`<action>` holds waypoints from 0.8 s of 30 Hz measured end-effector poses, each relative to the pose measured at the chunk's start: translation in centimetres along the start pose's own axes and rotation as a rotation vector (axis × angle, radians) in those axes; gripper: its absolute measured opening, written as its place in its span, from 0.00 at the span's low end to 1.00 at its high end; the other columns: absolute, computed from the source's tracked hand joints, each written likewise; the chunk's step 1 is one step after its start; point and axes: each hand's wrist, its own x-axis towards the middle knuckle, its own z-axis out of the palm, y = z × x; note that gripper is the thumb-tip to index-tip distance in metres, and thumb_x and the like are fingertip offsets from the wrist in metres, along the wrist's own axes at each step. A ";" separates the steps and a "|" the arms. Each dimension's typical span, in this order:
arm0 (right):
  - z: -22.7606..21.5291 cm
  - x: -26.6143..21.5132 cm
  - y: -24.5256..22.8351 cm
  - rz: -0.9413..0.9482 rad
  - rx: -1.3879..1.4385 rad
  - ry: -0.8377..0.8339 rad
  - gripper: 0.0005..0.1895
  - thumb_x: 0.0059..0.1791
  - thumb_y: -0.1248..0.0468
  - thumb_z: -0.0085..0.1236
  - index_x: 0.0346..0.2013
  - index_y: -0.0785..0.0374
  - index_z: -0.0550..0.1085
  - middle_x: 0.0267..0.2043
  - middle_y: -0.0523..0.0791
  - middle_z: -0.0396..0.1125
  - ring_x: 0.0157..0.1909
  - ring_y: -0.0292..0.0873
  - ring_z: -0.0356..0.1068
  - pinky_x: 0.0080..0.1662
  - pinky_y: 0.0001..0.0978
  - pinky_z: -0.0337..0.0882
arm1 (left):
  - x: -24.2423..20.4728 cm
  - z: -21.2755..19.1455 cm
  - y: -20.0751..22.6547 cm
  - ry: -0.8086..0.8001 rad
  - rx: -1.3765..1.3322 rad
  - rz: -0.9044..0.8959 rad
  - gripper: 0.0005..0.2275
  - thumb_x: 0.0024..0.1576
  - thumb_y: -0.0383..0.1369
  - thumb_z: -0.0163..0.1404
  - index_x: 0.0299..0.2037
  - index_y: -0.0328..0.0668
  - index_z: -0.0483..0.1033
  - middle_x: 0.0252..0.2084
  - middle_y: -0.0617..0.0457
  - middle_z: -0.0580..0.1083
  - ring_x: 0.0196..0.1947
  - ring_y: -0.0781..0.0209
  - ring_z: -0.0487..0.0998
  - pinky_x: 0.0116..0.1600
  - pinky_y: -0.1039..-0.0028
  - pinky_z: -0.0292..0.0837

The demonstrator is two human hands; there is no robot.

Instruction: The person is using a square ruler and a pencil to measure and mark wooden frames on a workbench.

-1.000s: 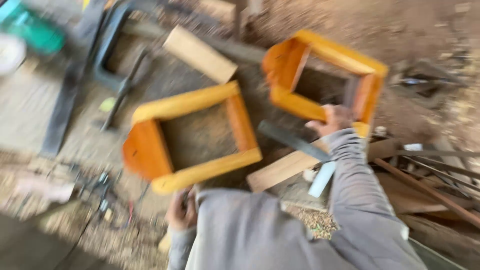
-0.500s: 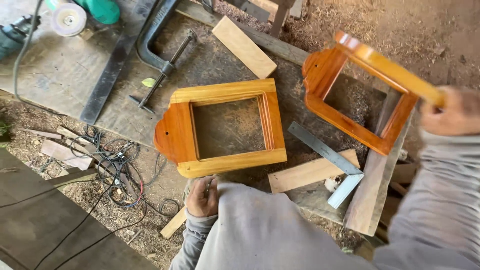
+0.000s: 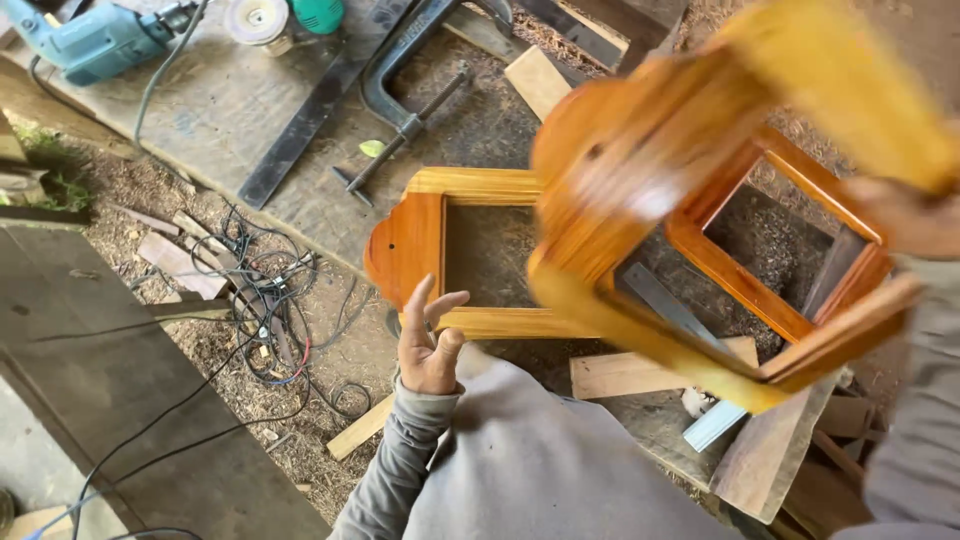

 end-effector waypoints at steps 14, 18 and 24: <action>25.9 13.3 -16.1 -0.211 -0.073 -0.552 0.45 0.44 0.30 0.59 0.61 0.60 0.71 0.44 0.57 0.75 0.48 0.60 0.74 0.54 0.50 0.70 | -4.2 -5.8 -8.4 0.273 -0.098 -0.259 0.24 0.57 0.19 0.56 0.65 0.31 0.68 0.44 0.53 0.75 0.42 0.63 0.77 0.48 0.73 0.76; 26.6 14.2 -18.8 -0.094 -0.101 -0.685 0.45 0.38 0.34 0.64 0.62 0.54 0.68 0.43 0.55 0.75 0.47 0.58 0.75 0.55 0.47 0.71 | -4.4 -6.5 -10.0 0.350 -0.021 -0.263 0.23 0.56 0.20 0.56 0.63 0.32 0.68 0.44 0.54 0.76 0.42 0.65 0.77 0.46 0.75 0.76; 30.0 13.9 -16.6 -0.365 0.109 -0.454 0.34 0.41 0.43 0.70 0.53 0.60 0.74 0.46 0.52 0.70 0.49 0.55 0.71 0.50 0.48 0.69 | -3.8 -6.4 -9.6 0.302 0.155 -0.139 0.23 0.59 0.23 0.56 0.65 0.32 0.69 0.49 0.51 0.78 0.44 0.68 0.77 0.52 0.78 0.75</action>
